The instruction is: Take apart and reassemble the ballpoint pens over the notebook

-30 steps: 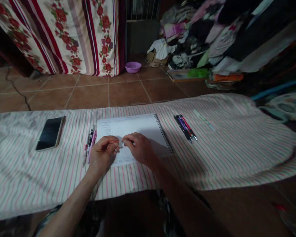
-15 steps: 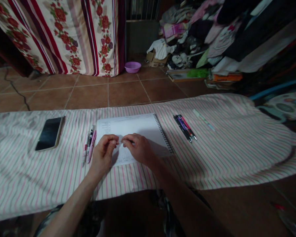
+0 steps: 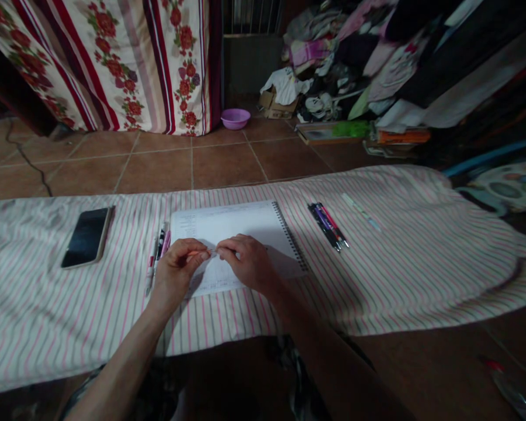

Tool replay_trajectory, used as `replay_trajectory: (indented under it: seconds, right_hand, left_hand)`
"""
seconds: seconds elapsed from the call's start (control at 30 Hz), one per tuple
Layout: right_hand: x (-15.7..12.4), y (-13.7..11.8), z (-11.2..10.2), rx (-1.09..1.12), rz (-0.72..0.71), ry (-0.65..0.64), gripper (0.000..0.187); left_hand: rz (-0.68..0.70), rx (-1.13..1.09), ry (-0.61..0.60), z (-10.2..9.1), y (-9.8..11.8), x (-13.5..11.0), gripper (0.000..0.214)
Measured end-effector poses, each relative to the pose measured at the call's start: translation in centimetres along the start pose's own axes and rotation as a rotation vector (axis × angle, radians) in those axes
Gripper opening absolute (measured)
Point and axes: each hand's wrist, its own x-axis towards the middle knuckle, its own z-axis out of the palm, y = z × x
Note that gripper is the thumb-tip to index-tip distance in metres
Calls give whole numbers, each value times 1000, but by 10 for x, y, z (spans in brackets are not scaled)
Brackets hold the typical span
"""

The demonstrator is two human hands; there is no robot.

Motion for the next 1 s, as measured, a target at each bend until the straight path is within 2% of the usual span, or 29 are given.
replay_trajectory:
  seconds: [0.23, 0.53, 0.77, 1.0]
  right_hand:
    - [-1, -1, 1, -9, -4, -21, 12]
    - [0, -5, -7, 355, 188, -163, 18]
    - [2, -9, -6, 337, 197, -110, 20]
    - [2, -7, -5, 288, 180, -68, 18]
  left_hand:
    - [165, 156, -61, -8, 0, 2, 7]
    - [271, 282, -115, -13, 7, 3, 12]
    - [201, 290, -31, -8, 7, 2, 10]
    - [190, 191, -53, -4, 9, 2, 7]
